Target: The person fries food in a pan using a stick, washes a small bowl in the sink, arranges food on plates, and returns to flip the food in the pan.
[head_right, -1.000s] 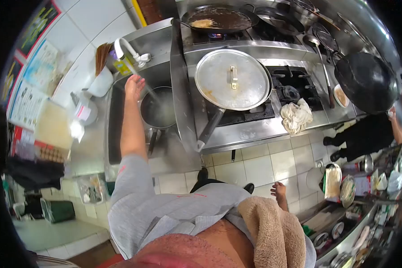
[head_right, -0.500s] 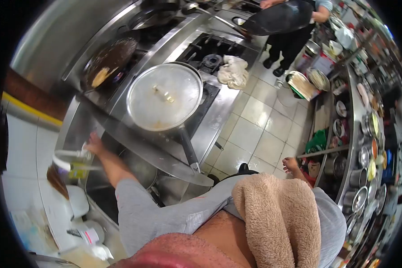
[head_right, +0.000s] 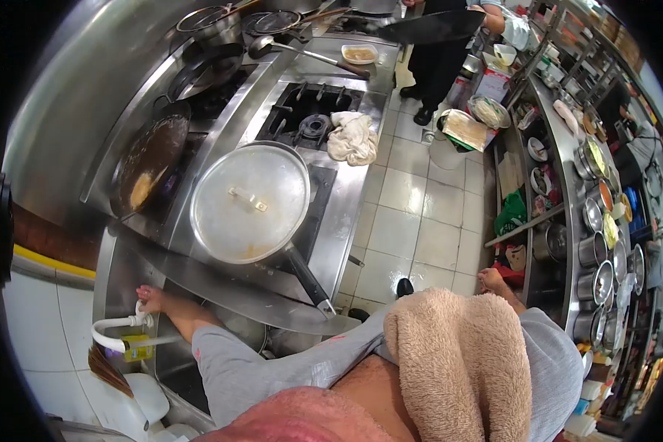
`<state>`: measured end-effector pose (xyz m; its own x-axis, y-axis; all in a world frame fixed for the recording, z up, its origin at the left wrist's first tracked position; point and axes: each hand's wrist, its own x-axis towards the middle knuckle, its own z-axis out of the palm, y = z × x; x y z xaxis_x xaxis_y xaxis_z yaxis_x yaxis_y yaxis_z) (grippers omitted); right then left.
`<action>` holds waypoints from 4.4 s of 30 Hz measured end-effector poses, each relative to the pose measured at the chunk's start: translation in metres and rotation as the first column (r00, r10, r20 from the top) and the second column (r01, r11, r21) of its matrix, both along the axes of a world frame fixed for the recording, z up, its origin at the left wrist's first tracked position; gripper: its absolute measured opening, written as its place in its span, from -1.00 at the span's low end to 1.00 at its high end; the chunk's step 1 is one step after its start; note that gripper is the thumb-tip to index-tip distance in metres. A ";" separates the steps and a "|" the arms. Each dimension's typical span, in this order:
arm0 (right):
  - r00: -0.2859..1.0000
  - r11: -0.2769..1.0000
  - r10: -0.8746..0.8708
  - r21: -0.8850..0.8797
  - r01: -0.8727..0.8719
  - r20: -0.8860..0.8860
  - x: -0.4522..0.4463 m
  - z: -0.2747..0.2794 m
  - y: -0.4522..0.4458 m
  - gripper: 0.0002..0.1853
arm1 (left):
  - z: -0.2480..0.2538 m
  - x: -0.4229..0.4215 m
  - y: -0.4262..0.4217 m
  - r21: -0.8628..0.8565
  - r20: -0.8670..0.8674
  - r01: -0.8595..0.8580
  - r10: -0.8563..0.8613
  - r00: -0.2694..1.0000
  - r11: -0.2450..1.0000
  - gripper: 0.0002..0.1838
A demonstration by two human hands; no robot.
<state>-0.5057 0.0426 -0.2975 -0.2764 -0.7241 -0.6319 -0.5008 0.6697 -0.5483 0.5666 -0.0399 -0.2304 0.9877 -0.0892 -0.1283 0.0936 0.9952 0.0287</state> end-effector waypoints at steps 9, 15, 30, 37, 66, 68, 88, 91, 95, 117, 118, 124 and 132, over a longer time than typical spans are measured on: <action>0.990 0.991 -0.003 0.133 -0.016 0.143 -0.001 -0.036 -0.030 -0.67 | 0.041 -0.027 0.007 0.746 -0.182 0.153 -0.022 0.983 0.649 -0.42; 0.958 0.961 0.240 0.178 -0.211 -0.159 0.029 -0.033 -0.122 -0.48 | 0.077 -0.161 0.008 0.972 -0.012 0.102 -0.391 0.920 0.211 -0.45; 0.938 0.719 0.193 -0.692 0.065 0.288 0.117 0.076 -0.650 -0.68 | 0.220 -0.562 0.057 0.771 0.205 -0.306 -0.238 0.949 -0.558 -0.37; 0.778 0.879 0.093 -0.419 0.229 0.621 0.181 0.119 -0.791 -0.58 | 0.198 -0.572 0.066 0.565 0.284 -0.205 -0.045 0.958 -0.799 -0.24; 0.814 0.864 0.201 -0.489 0.115 0.546 0.103 0.120 -0.819 -0.79 | 0.213 -0.594 0.018 0.053 0.507 0.121 0.132 0.852 -0.991 -0.32; 0.801 0.861 0.225 -0.499 0.103 0.554 0.078 0.130 -0.794 -0.77 | 0.211 -0.590 -0.001 -0.059 0.720 0.023 -0.026 0.694 -0.998 -0.33; 0.745 0.679 -0.415 -0.366 0.636 0.523 -0.165 0.130 -0.427 -0.79 | 0.145 -0.715 -0.356 0.548 0.619 -0.810 -0.752 0.227 0.207 -0.50; 0.658 0.565 -0.525 -0.358 0.744 0.539 -0.194 0.114 -0.396 -0.80 | 0.118 -0.765 -0.382 0.548 0.553 -0.760 -0.833 0.017 0.349 -0.49; 0.602 0.456 -0.597 -0.393 0.799 0.530 -0.241 0.092 -0.372 -0.81 | 0.096 -0.848 -0.404 0.657 0.335 -0.676 -0.933 -0.133 0.333 -0.47; 0.413 0.176 -0.740 -0.440 0.880 0.531 -0.420 0.114 -0.427 -0.76 | -0.119 -1.057 -0.589 0.558 -0.472 -0.758 -0.623 -0.624 0.337 -0.36; 0.396 0.153 -0.725 -0.430 0.890 0.563 -0.423 0.112 -0.433 -0.77 | -0.120 -1.063 -0.602 0.540 -0.467 -0.760 -0.624 -0.627 0.360 -0.37; 0.226 0.059 -0.727 -0.269 0.961 0.648 -0.426 0.084 -0.471 -0.76 | -0.123 -1.124 -0.685 0.657 -0.368 -0.633 -0.559 -0.743 0.410 -0.38; 0.049 -0.065 -0.679 -0.127 0.990 0.733 -0.439 -0.006 -0.493 -0.77 | -0.167 -1.259 -0.705 0.811 -0.388 -0.552 -0.527 -0.756 0.195 -0.41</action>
